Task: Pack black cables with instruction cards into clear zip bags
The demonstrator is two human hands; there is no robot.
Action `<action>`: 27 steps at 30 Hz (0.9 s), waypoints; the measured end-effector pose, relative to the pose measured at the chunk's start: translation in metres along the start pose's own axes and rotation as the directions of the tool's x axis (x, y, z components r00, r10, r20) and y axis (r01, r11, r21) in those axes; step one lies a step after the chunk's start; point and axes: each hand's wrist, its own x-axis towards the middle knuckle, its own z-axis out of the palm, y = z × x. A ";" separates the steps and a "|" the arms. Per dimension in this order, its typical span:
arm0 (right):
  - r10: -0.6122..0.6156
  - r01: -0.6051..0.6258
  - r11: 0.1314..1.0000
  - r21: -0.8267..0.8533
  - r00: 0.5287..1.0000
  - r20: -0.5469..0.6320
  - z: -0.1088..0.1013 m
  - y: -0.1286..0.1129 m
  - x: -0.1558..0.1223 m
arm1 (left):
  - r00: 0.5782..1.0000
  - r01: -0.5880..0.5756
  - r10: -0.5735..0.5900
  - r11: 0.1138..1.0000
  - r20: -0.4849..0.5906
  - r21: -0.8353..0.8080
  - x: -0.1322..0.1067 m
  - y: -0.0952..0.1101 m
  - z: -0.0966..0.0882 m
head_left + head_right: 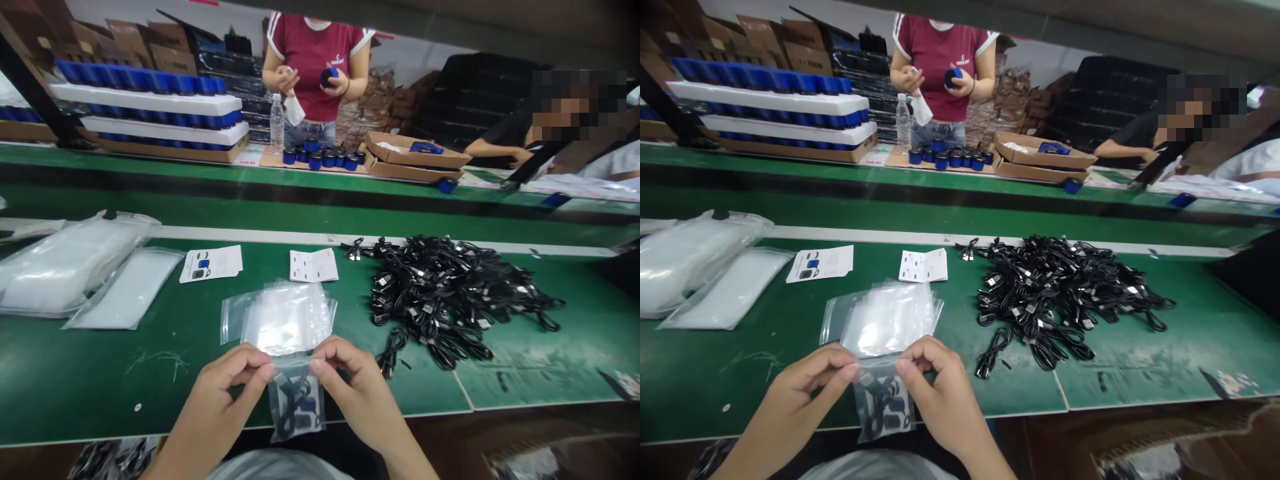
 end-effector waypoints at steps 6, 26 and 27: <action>0.044 -0.044 0.996 0.079 0.999 0.002 0.004 0.002 0.001 | 0.987 0.157 -0.152 0.975 0.043 -0.155 0.003 0.015 0.006; 0.115 -0.113 0.989 0.095 0.993 -0.019 0.003 -0.002 0.004 | 0.996 0.086 -0.085 0.995 0.025 -0.058 0.002 0.009 0.002; 0.122 -0.121 0.989 0.083 0.992 -0.018 0.003 -0.002 0.005 | 0.995 0.093 -0.091 0.995 0.046 -0.047 0.001 0.007 0.001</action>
